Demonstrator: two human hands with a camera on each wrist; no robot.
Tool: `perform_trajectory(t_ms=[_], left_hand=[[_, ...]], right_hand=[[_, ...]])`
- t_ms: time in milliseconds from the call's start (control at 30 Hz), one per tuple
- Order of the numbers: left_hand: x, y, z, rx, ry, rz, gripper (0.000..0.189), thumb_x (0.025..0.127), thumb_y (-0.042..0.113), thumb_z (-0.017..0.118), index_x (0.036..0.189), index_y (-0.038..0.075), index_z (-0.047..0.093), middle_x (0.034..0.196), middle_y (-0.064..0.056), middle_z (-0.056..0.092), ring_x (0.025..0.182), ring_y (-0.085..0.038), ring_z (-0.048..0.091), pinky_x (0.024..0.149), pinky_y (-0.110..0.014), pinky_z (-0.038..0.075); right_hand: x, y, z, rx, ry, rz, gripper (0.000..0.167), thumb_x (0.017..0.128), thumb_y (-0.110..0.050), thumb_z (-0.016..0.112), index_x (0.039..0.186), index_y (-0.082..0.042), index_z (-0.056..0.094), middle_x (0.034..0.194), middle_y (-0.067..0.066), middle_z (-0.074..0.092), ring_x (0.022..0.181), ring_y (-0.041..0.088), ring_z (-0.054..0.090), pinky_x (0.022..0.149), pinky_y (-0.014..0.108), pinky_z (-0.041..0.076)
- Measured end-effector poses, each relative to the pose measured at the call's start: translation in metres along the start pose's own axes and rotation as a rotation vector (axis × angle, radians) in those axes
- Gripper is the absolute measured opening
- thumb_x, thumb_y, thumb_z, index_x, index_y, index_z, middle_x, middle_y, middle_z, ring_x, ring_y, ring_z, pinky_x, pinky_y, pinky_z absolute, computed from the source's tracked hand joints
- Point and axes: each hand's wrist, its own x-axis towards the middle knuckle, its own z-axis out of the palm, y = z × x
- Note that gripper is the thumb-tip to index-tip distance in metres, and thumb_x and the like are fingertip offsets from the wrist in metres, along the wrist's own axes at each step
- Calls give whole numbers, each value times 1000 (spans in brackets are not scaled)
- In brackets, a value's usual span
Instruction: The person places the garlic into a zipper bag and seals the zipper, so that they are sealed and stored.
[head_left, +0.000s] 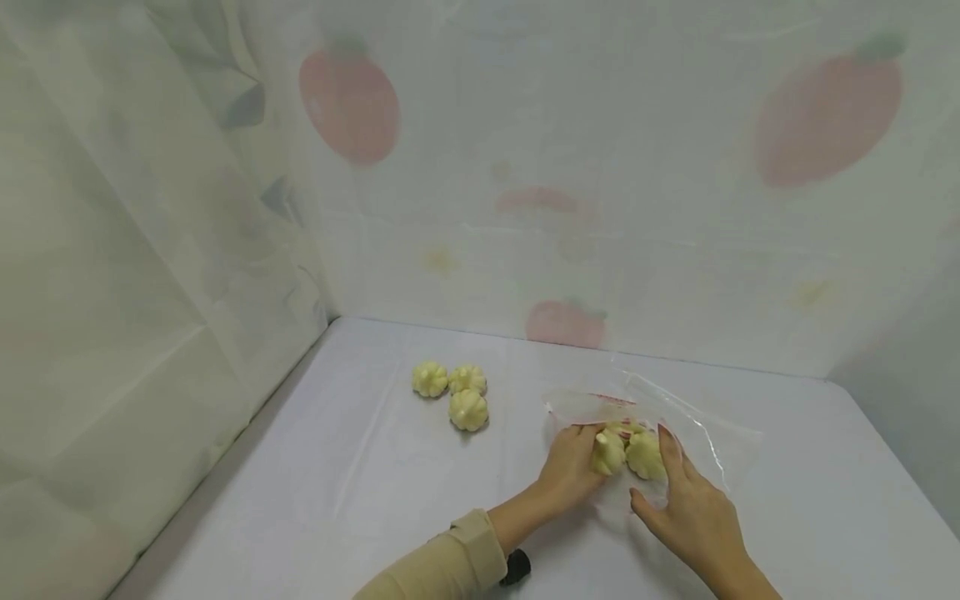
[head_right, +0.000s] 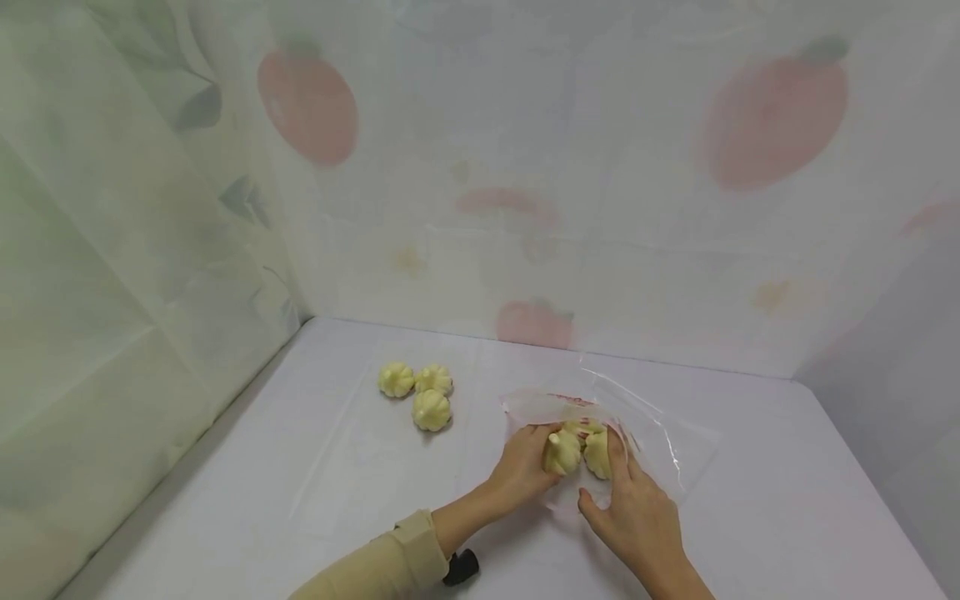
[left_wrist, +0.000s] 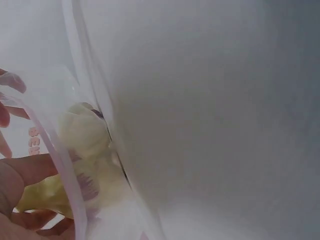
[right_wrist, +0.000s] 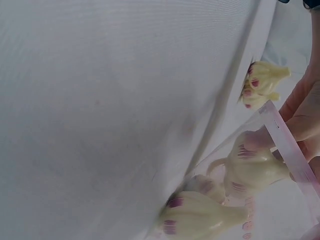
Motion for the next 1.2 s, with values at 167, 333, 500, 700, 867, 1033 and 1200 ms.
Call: perform_trajectory(t_ms=[167, 333, 500, 700, 867, 1033, 1200], left_hand=[[6, -1, 4, 50, -28, 13, 45, 76, 12, 79, 117, 2, 64, 107, -10, 67, 97, -21, 61, 87, -25, 47], [11, -1, 9, 79, -11, 43, 41, 77, 9, 75, 116, 3, 65, 104, -9, 69, 98, -21, 63, 91, -27, 46], [17, 0, 13, 107, 17, 69, 36, 79, 10, 71, 115, 5, 66, 101, -7, 70, 95, -20, 65, 91, -27, 47], [21, 0, 14, 150, 45, 88, 35, 76, 6, 69, 111, 4, 66, 96, -7, 70, 93, -19, 66, 88, -26, 48], [24, 0, 14, 175, 53, 80, 29, 75, 4, 69, 104, 3, 67, 88, -7, 70, 87, -20, 66, 85, -25, 49], [26, 0, 13, 198, 15, 53, 25, 71, -1, 70, 96, 5, 69, 88, -6, 69, 86, -20, 66, 82, -26, 51], [29, 1, 14, 195, -15, 29, 18, 71, -2, 69, 86, 7, 68, 85, -5, 67, 83, -19, 65, 79, -24, 51]], right_hand=[[0, 0, -1, -1, -5, 2, 91, 64, -23, 80, 141, 3, 39, 120, 32, 60, 45, 11, 29, 35, 27, 31], [1, 0, -1, 5, 8, -6, 89, 65, -23, 80, 140, 3, 40, 119, 31, 60, 45, 9, 27, 35, 24, 28], [0, 1, 0, 14, 21, -6, 89, 63, -21, 80, 140, 2, 40, 119, 31, 60, 46, 11, 30, 35, 26, 30], [1, 0, 1, 9, 21, -6, 87, 64, -21, 79, 138, 4, 42, 120, 31, 60, 46, 10, 30, 35, 25, 30], [1, -1, 0, 9, -17, 16, 87, 64, -19, 78, 139, 6, 42, 119, 32, 60, 46, 10, 29, 35, 24, 28], [0, -2, 0, 20, -31, 28, 88, 62, -17, 77, 139, 5, 41, 117, 33, 61, 48, 12, 32, 36, 28, 30], [0, -1, 1, 16, -21, 25, 88, 61, -17, 76, 139, 5, 42, 115, 33, 62, 48, 14, 33, 36, 29, 31]])
